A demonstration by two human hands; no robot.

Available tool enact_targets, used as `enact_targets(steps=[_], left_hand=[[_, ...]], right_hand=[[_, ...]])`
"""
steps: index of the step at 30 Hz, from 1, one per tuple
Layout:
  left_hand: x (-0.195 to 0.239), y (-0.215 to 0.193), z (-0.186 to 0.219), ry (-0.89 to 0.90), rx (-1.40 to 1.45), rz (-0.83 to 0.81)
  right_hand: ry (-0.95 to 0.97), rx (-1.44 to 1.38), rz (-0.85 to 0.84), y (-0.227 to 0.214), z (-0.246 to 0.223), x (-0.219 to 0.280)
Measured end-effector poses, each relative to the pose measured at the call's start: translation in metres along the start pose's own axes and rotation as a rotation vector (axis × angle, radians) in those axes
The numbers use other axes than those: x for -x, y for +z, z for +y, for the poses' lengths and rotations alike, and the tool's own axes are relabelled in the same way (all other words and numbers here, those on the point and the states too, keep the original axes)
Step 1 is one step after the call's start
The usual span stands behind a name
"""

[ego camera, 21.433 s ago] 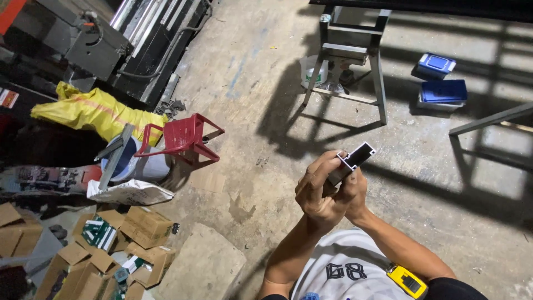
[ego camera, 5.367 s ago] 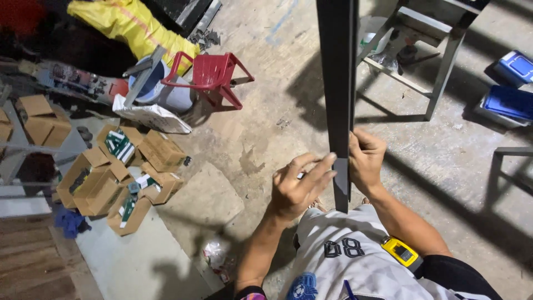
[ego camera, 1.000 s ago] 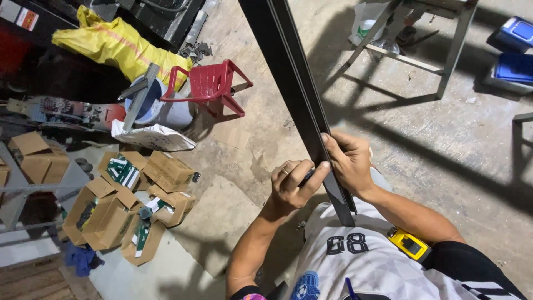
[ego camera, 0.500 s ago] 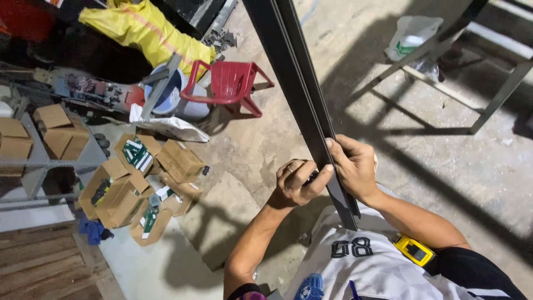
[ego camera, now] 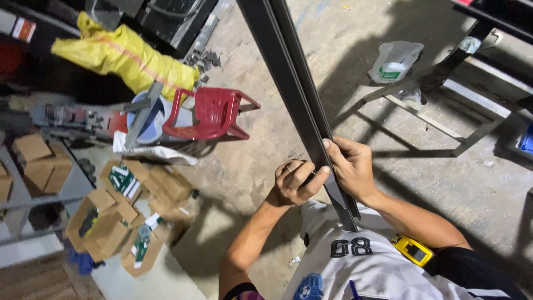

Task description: Handling and inspecting long metal extrusions in a fabrication workshop, including lifting, rotating, and moving the pieces.

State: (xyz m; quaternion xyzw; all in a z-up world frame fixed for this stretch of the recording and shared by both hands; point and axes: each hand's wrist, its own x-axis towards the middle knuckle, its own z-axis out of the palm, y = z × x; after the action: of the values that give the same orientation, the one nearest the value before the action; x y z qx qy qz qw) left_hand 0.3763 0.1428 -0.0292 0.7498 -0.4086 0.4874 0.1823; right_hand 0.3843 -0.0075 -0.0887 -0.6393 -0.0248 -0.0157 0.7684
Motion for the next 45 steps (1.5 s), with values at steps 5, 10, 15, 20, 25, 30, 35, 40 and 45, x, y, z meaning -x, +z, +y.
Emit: enact_targets(steps=[5,10,15,20,25,30,35,40,45], left_hand=[[-0.008,0.026,-0.048,0.044,0.068,0.006],[-0.007,0.047,-0.113,0.104,0.147,0.039],[0.002,0.057,-0.201,0.160,0.236,0.106],[-0.004,0.049,-0.286,0.175,0.323,0.183],[0.012,0.063,-0.351,0.164,0.370,0.197],[0.003,0.083,-0.398,0.143,0.423,0.193],[0.003,0.125,-0.451,0.127,0.355,0.191],[-0.018,0.188,-0.502,0.118,0.375,0.122],[-0.072,0.259,-0.554,0.118,0.351,0.120]], right_hand=[[-0.014,-0.007,0.064,0.002,0.019,-0.047],[-0.037,-0.011,0.160,0.037,-0.012,-0.096],[-0.074,-0.008,0.262,0.089,0.015,-0.149],[-0.107,-0.020,0.377,0.147,0.032,-0.203],[-0.108,0.010,0.438,0.184,0.043,-0.251],[-0.111,0.021,0.483,0.197,0.059,-0.298],[-0.127,0.025,0.478,0.202,0.051,-0.365],[-0.125,0.026,0.426,0.170,0.070,-0.453],[-0.139,0.020,0.398,0.136,0.046,-0.552]])
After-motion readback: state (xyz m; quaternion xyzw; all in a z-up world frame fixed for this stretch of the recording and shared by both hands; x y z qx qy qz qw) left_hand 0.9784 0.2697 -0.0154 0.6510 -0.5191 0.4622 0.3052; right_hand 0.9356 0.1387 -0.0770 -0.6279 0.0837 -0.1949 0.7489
